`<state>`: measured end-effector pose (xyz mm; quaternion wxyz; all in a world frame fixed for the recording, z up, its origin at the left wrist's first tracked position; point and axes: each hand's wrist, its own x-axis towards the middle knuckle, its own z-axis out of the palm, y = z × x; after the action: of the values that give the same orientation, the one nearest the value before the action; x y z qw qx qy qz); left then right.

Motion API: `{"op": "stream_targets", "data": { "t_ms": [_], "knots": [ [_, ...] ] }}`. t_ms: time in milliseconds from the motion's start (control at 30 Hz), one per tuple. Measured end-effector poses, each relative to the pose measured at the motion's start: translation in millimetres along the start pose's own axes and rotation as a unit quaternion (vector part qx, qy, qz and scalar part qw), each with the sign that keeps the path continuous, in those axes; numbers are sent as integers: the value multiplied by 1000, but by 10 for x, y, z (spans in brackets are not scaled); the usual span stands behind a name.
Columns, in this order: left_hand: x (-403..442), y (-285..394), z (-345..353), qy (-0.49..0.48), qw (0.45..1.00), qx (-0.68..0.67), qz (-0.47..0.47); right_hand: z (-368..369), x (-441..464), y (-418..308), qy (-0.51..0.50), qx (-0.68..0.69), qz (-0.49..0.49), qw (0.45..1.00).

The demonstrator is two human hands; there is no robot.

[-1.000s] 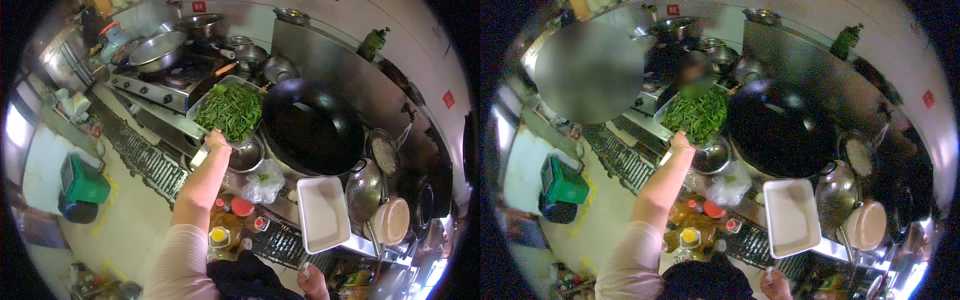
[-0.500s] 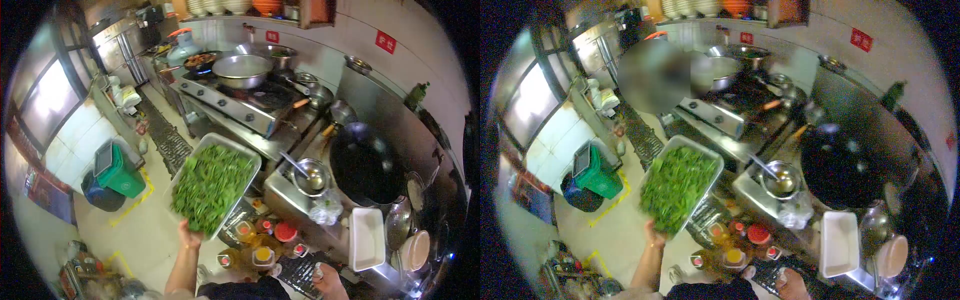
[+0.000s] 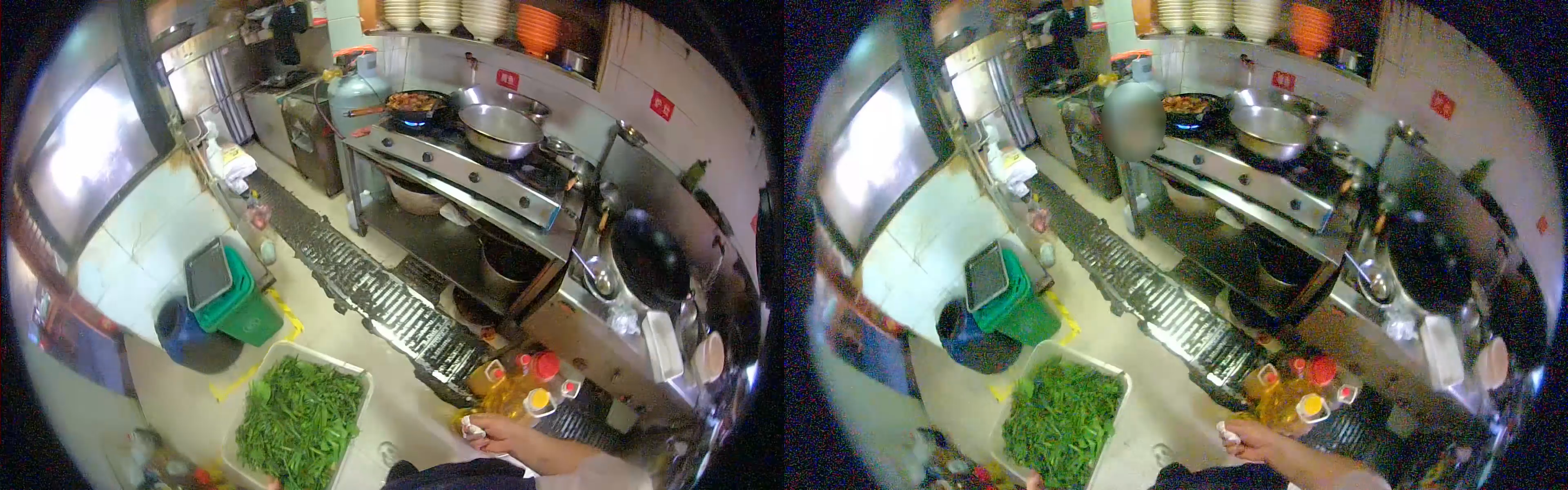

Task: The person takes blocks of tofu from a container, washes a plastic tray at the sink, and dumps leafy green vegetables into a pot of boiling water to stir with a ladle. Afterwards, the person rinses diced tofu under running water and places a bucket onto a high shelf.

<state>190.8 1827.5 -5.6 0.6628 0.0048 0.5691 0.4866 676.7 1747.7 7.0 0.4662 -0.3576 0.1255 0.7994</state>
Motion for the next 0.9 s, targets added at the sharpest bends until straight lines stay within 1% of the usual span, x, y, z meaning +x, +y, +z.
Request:
{"op": "stream_targets", "data": {
  "t_ms": [67,100,167,200,233,300,333,400,433,500,533,567,667,733,800,833,900],
  "knots": [
    [21,298,-132,32,999,12,-17,164,210,51,1,-21,11,1000],
    [52,408,-94,45,999,21,-14,193,305,50,-17,15,40,999],
    [131,613,99,100,992,69,14,236,403,42,14,7,20,1000],
    [167,728,306,125,987,94,35,284,476,7,24,3,9,1000],
    [217,836,611,48,993,84,71,244,523,-15,41,6,-11,999],
    [312,984,1256,-100,984,75,125,262,486,-118,26,37,-58,997],
    [428,1048,1479,-113,982,69,131,289,438,-174,15,50,-89,995],
    [708,1129,2048,-151,977,35,149,297,365,-320,56,64,-111,990],
    [779,1193,2376,-197,970,29,138,316,339,-441,75,67,-125,987],
    [846,1276,3155,-288,951,15,115,318,330,-682,71,86,-148,983],
    [814,1313,3605,-348,931,32,103,327,340,-828,67,96,-158,980],
    [785,1344,4056,-407,907,49,92,386,349,-1005,103,110,-154,976],
    [953,1428,5278,-450,888,68,72,176,651,-1566,29,123,-188,974],
    [966,1434,6222,-494,862,98,67,189,750,-2082,45,155,-208,965],
    [1024,1382,7118,-517,841,123,98,277,730,-2565,64,178,-226,955],
    [1032,1347,7550,-528,831,138,110,263,719,-2770,30,213,-258,942],
    [994,1202,8351,-593,785,160,79,301,654,-3216,57,205,-280,936]
  ]
}}
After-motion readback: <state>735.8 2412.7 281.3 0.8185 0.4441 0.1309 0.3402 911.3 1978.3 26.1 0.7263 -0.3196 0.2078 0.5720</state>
